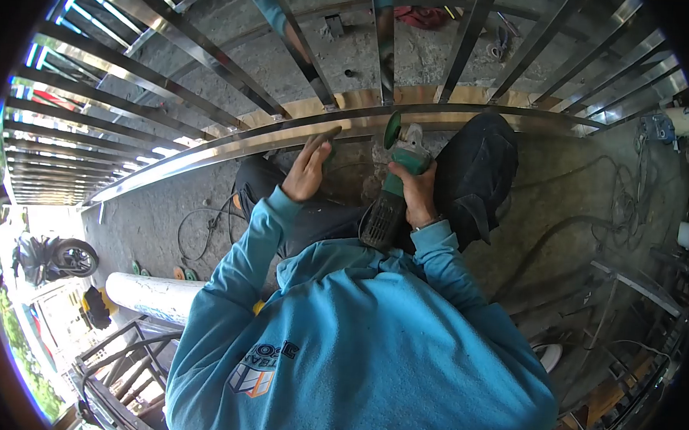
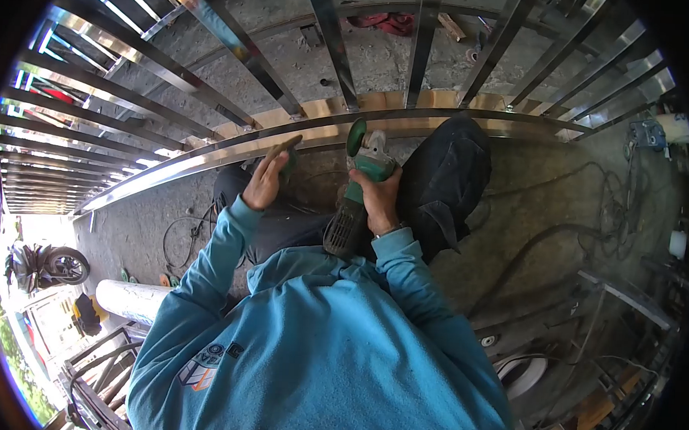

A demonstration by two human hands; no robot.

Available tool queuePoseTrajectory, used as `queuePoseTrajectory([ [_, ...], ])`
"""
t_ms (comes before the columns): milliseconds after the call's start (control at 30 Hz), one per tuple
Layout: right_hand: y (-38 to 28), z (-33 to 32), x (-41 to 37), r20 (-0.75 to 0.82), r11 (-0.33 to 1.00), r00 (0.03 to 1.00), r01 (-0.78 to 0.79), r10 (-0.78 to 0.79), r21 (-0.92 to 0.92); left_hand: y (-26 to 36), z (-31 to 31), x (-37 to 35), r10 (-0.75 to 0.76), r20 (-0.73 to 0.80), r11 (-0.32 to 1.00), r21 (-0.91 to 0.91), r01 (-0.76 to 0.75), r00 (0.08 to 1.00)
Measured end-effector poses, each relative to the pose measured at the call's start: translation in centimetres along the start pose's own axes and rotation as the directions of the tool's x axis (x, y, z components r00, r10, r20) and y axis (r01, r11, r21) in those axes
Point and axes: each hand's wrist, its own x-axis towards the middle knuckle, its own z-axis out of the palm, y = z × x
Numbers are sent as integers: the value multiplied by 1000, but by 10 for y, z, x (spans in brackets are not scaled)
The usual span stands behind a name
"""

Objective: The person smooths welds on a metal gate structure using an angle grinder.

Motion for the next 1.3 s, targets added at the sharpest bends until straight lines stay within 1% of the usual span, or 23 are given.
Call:
queuePoseTrajectory([
  [33,3,-1,3,-4,1000,1000,0,0,7,1,3,11,0,7,1000,4,0,1000],
  [100,7,0,5,18,998,1000,-24,23,52,5,11,26,-47,25,999,0,47,999],
  [133,5,0,4,14,998,1000,-25,24,56,15,15,32,-129,-10,992,15,129,992],
  [200,1,2,1,1,999,1000,8,-8,34,11,25,41,-110,-15,994,17,110,994],
  [267,3,1,3,-3,1000,1000,10,-10,25,4,32,50,-92,-18,996,18,92,996],
  [333,3,1,3,-10,1000,1000,8,-8,12,-5,39,55,-160,0,985,-65,160,987],
  [467,1,1,2,-12,1000,1000,13,-13,12,-22,48,67,-131,21,985,-114,133,991],
  [533,0,2,2,-12,1000,1000,14,-14,11,-29,53,69,-182,22,973,-140,184,983],
  [567,0,2,1,-10,1000,1000,20,-20,-3,-35,54,71,-185,23,973,-138,186,982],
  [633,0,1,1,-12,999,1000,28,-28,-16,-42,59,75,-89,-20,993,-75,87,996],
  [667,1,1,1,-16,999,999,35,-35,-26,-45,61,76,-88,-17,993,-75,87,996],
  [733,3,0,1,-21,999,999,41,-41,-36,-36,67,73,-181,-76,983,-36,178,981],
  [833,3,0,0,-9,999,999,37,-37,-8,-38,67,75,-204,-41,979,-35,202,978],
  [933,0,1,-2,-15,1000,1000,20,-20,-17,-39,65,74,-236,-53,972,-24,235,970],
  [967,1,0,-1,-4,1000,1000,28,-28,-4,-41,65,73,-235,-56,972,-23,234,970],
  [1033,1,0,-1,11,999,999,36,-36,11,-45,67,72,-155,-77,988,2,156,985],
  [1067,0,0,-1,11,1000,1000,26,-26,9,-48,66,71,-153,-79,988,4,154,985],
  [1133,-2,1,-2,11,1000,1000,19,-20,7,-44,66,69,-160,-123,977,119,174,980],
  [1300,-1,1,-1,-3,999,999,38,-38,-4,-40,68,69,-157,-125,976,129,173,980],
])
